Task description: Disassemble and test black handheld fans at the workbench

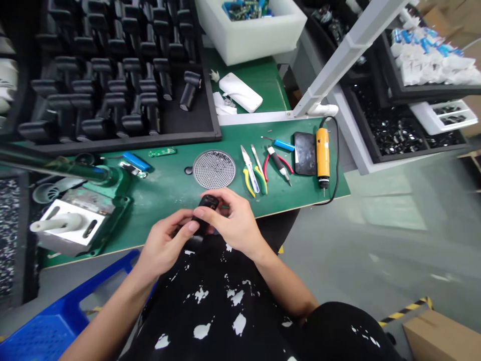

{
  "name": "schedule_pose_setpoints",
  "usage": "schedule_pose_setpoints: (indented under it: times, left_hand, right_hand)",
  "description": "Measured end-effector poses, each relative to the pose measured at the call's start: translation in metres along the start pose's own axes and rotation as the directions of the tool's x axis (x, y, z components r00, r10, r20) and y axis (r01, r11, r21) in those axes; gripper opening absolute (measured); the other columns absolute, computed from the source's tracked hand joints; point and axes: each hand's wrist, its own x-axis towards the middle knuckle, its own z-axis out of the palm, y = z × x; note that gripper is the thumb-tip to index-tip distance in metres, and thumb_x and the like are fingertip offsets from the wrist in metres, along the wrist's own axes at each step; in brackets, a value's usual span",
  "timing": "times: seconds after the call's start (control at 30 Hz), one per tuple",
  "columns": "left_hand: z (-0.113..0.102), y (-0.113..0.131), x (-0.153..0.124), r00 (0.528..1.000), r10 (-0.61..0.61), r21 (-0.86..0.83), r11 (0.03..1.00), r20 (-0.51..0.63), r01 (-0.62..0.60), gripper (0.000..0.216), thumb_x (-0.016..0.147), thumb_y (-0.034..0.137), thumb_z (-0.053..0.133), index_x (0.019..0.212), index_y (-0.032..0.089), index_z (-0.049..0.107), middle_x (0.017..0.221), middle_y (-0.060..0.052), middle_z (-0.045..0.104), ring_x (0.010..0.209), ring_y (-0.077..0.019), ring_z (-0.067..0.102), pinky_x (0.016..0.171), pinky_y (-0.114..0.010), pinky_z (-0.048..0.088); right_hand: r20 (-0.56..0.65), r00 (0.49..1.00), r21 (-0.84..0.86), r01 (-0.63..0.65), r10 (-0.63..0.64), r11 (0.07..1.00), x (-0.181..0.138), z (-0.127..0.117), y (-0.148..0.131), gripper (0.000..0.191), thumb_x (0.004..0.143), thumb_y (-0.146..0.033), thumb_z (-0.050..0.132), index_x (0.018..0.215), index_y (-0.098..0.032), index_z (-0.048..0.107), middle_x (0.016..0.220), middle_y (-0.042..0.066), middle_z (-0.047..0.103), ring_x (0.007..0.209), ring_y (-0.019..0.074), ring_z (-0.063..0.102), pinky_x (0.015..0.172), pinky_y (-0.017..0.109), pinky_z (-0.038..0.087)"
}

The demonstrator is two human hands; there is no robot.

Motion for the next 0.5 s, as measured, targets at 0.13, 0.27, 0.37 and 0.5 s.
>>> schedule_pose_setpoints:
  times: [0.13,0.27,0.37,0.5]
  left_hand:
    - [-0.010,0.000,0.008,0.961,-0.086,-0.256,0.954,0.264,0.156,0.034,0.088,0.049,0.078,0.107,0.024,0.065,0.087,-0.005,0.073,0.076,-0.0214,0.071,0.067,-0.031,0.054]
    - [-0.018,0.000,0.017,0.971,-0.121,-0.111,0.983,0.205,0.146,0.042,0.087,0.047,0.080,0.113,0.028,0.053,0.092,-0.002,0.072,0.079,-0.0196,0.069,0.068,-0.029,0.052]
    - [-0.031,0.007,0.020,0.997,-0.077,0.245,0.967,0.010,0.072,0.035,0.085,0.046,0.079,0.108,0.028,0.060,0.106,-0.002,0.070,0.097,-0.0236,0.069,0.080,-0.035,0.054]
    - [-0.050,0.012,0.026,0.992,0.078,0.635,0.773,-0.100,0.003,0.033,0.093,0.051,0.067,0.118,0.030,0.071,0.112,-0.004,0.071,0.101,-0.0279,0.069,0.085,-0.041,0.052]
  right_hand:
    - [0.196,0.975,-0.092,0.124,-0.105,0.988,0.003,-0.010,-0.008,0.038,0.089,-0.044,0.082,0.121,-0.028,0.072,0.111,0.004,0.070,0.091,0.0187,0.071,0.078,0.034,0.065]
    - [0.095,0.951,-0.584,0.294,-0.295,0.757,0.025,-0.042,-0.022,0.031,0.105,-0.043,0.061,0.129,-0.025,0.070,0.118,0.007,0.072,0.107,0.0212,0.068,0.099,0.041,0.056]
    - [-0.103,0.911,-0.897,0.088,-0.399,0.433,0.046,-0.074,-0.026,0.032,0.105,-0.039,0.058,0.128,-0.018,0.067,0.121,0.013,0.068,0.108,0.0256,0.067,0.097,0.044,0.054]
    - [-0.079,0.938,-0.980,-0.011,-0.337,0.200,0.066,-0.094,-0.017,0.031,0.100,-0.038,0.064,0.119,-0.014,0.068,0.118,0.015,0.067,0.101,0.0274,0.067,0.087,0.041,0.054]
